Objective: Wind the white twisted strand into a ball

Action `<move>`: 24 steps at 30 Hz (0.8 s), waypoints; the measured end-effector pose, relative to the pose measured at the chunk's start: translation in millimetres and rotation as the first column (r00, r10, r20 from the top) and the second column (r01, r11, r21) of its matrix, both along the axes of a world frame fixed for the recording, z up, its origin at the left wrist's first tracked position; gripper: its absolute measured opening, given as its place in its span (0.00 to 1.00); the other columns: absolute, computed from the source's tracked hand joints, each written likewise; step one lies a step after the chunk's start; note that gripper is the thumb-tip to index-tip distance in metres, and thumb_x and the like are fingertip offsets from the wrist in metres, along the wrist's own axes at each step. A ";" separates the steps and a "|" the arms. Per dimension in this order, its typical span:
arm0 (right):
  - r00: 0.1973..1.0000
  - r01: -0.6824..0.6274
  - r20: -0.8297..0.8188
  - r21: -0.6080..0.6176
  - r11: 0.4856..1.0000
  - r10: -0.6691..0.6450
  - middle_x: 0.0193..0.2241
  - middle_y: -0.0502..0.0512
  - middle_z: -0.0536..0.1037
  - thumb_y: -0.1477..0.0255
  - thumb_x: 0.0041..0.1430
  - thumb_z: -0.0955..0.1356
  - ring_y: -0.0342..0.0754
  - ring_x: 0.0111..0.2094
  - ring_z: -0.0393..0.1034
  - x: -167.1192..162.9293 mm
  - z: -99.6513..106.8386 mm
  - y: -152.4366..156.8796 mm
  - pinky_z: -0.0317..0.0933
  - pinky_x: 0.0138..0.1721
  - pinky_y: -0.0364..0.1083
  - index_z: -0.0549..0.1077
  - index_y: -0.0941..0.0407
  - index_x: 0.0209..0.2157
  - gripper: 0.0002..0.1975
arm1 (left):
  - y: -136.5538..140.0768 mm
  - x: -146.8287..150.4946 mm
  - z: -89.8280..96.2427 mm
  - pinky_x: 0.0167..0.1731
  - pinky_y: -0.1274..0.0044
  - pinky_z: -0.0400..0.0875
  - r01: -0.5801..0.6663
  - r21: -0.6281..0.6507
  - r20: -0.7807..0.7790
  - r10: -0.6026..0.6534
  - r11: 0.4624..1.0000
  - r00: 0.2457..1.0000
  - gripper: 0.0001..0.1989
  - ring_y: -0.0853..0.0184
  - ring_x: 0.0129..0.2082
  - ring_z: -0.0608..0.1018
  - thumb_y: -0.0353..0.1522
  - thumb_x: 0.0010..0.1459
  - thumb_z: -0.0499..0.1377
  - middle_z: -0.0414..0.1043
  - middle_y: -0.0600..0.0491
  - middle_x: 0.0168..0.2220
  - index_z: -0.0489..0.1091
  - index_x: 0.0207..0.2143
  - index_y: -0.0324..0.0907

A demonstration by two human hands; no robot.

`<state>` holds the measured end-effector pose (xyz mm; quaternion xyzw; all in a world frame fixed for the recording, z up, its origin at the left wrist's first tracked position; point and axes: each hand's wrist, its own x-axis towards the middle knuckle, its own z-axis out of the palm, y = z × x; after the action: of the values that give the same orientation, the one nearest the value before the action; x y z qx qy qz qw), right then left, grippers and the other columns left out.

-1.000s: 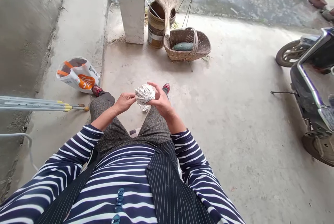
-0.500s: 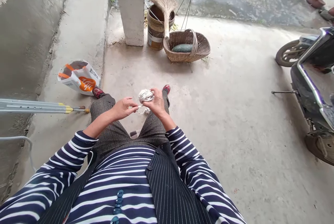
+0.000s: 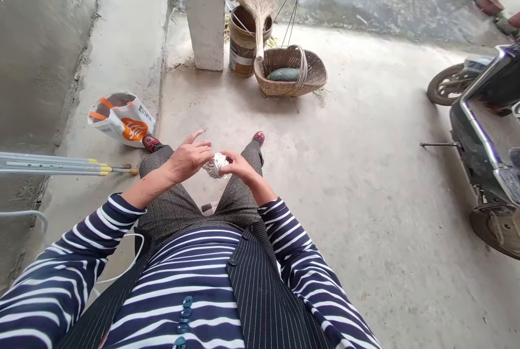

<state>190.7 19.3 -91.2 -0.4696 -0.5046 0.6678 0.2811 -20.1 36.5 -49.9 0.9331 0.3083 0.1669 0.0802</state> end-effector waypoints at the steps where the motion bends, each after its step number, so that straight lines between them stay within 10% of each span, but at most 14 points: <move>1: 0.997 -0.038 -0.070 -0.043 0.998 0.035 0.32 0.48 0.76 0.72 0.36 0.74 0.48 0.37 0.68 0.2 2.9 -1.0 0.64 0.39 0.45 0.77 0.56 0.40 0.22 | 2.6 -1.5 -0.5 0.69 0.55 0.57 -0.009 -0.004 0.007 0.009 1.000 1.000 0.15 0.60 0.48 0.79 0.25 0.66 0.52 0.81 0.48 0.35 0.77 0.34 0.42; 8: 0.949 -0.009 -0.311 -0.202 0.979 -0.055 0.38 0.52 0.80 0.72 0.37 0.75 0.50 0.41 0.72 -4.0 15.5 -14.2 0.69 0.40 0.45 0.77 0.54 0.45 0.27 | 18.4 -11.3 -17.9 0.67 0.54 0.56 -0.177 -0.164 0.142 0.201 0.970 0.969 0.14 0.58 0.50 0.80 0.32 0.68 0.52 0.82 0.47 0.40 0.79 0.36 0.42; 15: 0.921 0.118 -0.347 -0.182 0.976 -0.176 0.43 0.54 0.79 0.73 0.34 0.78 0.53 0.42 0.74 -14.5 40.9 -9.3 0.75 0.38 0.49 0.72 0.53 0.47 0.33 | 16.4 -9.0 -43.5 0.56 0.64 0.70 -0.229 -0.529 0.256 0.411 0.817 0.875 0.15 0.61 0.41 0.80 0.36 0.63 0.54 0.83 0.50 0.37 0.80 0.34 0.41; 24: 0.926 0.313 -0.285 0.212 0.926 -0.248 0.50 0.54 0.73 0.57 0.45 0.76 0.55 0.52 0.71 -29.5 87.8 20.4 0.73 0.47 0.52 0.62 0.50 0.51 0.34 | 11.3 -14.0 -19.6 0.43 0.75 0.72 -0.186 -0.704 0.342 0.557 0.685 0.757 0.21 0.61 0.38 0.81 0.47 0.62 0.58 0.82 0.51 0.34 0.81 0.33 0.39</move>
<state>161.2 39.7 -3.4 -0.4085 -0.4726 0.6048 0.4939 -34.1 47.9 -69.5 0.6782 0.5014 0.3178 0.4331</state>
